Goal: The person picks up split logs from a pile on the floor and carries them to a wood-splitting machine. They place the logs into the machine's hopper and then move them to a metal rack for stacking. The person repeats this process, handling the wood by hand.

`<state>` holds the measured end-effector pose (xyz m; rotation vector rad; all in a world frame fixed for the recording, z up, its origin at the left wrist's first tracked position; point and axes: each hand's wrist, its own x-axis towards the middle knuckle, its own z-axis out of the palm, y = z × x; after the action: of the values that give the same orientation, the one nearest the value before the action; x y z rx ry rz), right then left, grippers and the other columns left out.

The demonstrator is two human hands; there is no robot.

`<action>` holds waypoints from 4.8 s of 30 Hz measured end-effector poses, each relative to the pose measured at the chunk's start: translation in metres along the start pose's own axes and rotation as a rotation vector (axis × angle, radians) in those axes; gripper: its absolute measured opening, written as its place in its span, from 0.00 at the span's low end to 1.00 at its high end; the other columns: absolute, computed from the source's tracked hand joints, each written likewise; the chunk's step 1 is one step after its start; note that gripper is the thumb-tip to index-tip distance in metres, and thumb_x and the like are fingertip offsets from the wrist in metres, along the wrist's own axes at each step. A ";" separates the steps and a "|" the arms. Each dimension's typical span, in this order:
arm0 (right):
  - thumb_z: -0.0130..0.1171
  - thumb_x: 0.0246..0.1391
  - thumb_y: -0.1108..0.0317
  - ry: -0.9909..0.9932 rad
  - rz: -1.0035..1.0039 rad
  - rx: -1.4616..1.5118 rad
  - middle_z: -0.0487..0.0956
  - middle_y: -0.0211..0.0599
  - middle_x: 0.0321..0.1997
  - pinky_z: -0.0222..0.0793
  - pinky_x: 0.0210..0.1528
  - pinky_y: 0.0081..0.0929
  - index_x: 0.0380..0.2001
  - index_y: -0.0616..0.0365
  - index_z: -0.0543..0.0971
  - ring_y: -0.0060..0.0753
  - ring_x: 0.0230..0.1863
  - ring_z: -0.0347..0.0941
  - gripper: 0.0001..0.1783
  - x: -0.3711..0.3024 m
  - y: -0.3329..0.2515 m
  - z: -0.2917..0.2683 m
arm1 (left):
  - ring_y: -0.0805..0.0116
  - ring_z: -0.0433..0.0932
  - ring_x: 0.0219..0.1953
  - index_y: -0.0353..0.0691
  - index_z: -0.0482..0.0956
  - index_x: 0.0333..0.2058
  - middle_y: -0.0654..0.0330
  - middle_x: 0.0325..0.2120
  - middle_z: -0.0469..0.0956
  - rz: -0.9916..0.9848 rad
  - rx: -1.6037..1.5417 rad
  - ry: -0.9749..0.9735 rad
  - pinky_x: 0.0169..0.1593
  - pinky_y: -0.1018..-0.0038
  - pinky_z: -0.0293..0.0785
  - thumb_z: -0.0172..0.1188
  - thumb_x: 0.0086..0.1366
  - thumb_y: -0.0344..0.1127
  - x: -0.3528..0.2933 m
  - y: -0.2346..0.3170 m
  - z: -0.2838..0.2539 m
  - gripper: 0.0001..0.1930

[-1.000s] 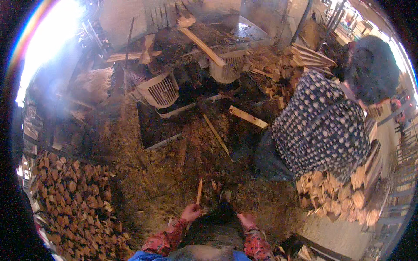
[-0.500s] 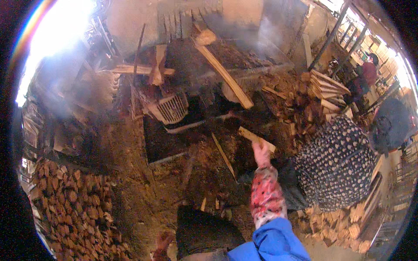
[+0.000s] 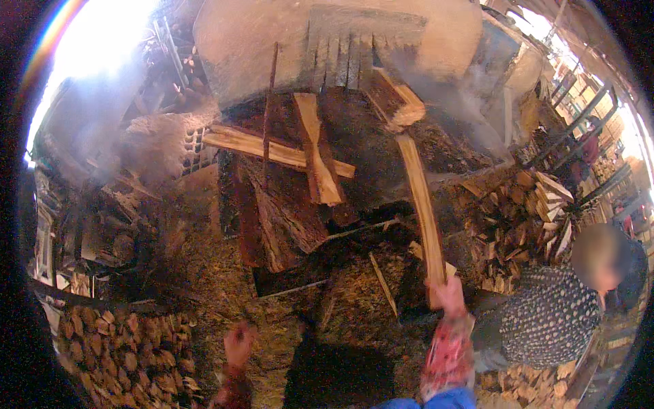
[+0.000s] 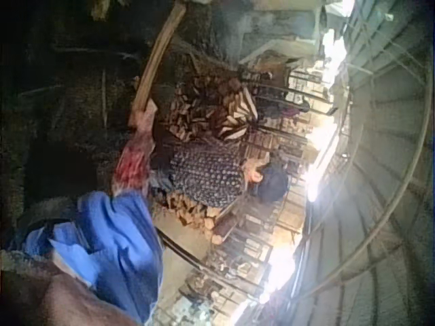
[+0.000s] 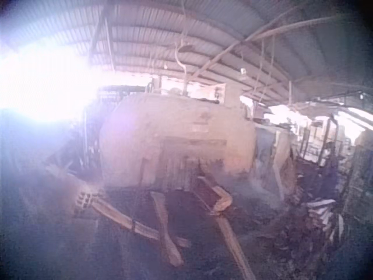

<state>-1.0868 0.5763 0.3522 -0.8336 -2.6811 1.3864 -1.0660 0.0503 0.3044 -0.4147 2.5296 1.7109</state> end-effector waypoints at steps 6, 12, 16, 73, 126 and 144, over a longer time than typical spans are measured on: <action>0.64 0.44 0.66 0.096 0.027 -0.011 0.78 0.32 0.28 0.69 0.33 0.23 0.34 0.65 0.76 0.19 0.30 0.72 0.16 -0.120 -0.108 0.010 | 0.76 0.73 0.33 0.34 0.72 0.43 0.62 0.33 0.76 0.395 -0.155 -0.002 0.37 0.79 0.69 0.56 0.61 0.30 0.162 0.155 0.015 0.12; 0.65 0.45 0.54 -0.314 -0.538 0.177 0.76 0.44 0.42 0.69 0.41 0.26 0.50 0.66 0.68 0.26 0.40 0.72 0.35 -0.028 -0.215 0.050 | 0.74 0.73 0.40 0.34 0.69 0.46 0.58 0.38 0.76 0.491 -0.262 -0.092 0.42 0.78 0.70 0.55 0.62 0.30 0.181 0.253 0.064 0.15; 0.61 0.48 0.51 -0.245 -0.600 0.213 0.71 0.45 0.47 0.68 0.46 0.28 0.54 0.68 0.65 0.37 0.45 0.70 0.38 0.022 -0.234 0.062 | 0.72 0.73 0.37 0.34 0.69 0.47 0.57 0.41 0.75 0.536 -0.068 0.010 0.40 0.76 0.70 0.59 0.59 0.32 0.172 0.266 0.085 0.18; 0.63 0.42 0.53 0.054 -0.916 -0.264 0.65 0.54 0.54 0.58 0.58 0.40 0.49 0.64 0.70 0.53 0.57 0.61 0.33 0.259 -0.303 0.121 | 0.57 0.61 0.55 0.28 0.55 0.58 0.46 0.54 0.59 0.373 -0.302 0.233 0.57 0.67 0.58 0.72 0.45 0.37 0.287 0.229 0.163 0.45; 0.51 0.55 0.55 0.446 -0.642 -0.007 0.74 0.48 0.40 0.66 0.41 0.41 0.44 0.59 0.73 0.54 0.39 0.69 0.21 0.461 -0.257 -0.010 | 0.58 0.61 0.55 0.35 0.58 0.57 0.49 0.54 0.60 0.363 0.044 0.198 0.58 0.65 0.56 0.60 0.57 0.36 0.284 0.230 0.165 0.32; 0.50 0.54 0.46 -0.307 -0.356 0.327 0.71 0.42 0.51 0.61 0.51 0.28 0.55 0.65 0.64 0.33 0.50 0.66 0.36 0.455 -0.232 -0.016 | 0.52 0.77 0.39 0.28 0.72 0.41 0.47 0.39 0.76 0.574 0.140 -0.112 0.43 0.68 0.72 0.65 0.50 0.44 0.385 0.413 0.359 0.26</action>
<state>-1.5779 0.6894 0.4353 -0.1172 -2.5120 1.8965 -1.5769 0.4519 0.4631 0.4487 2.8312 1.6140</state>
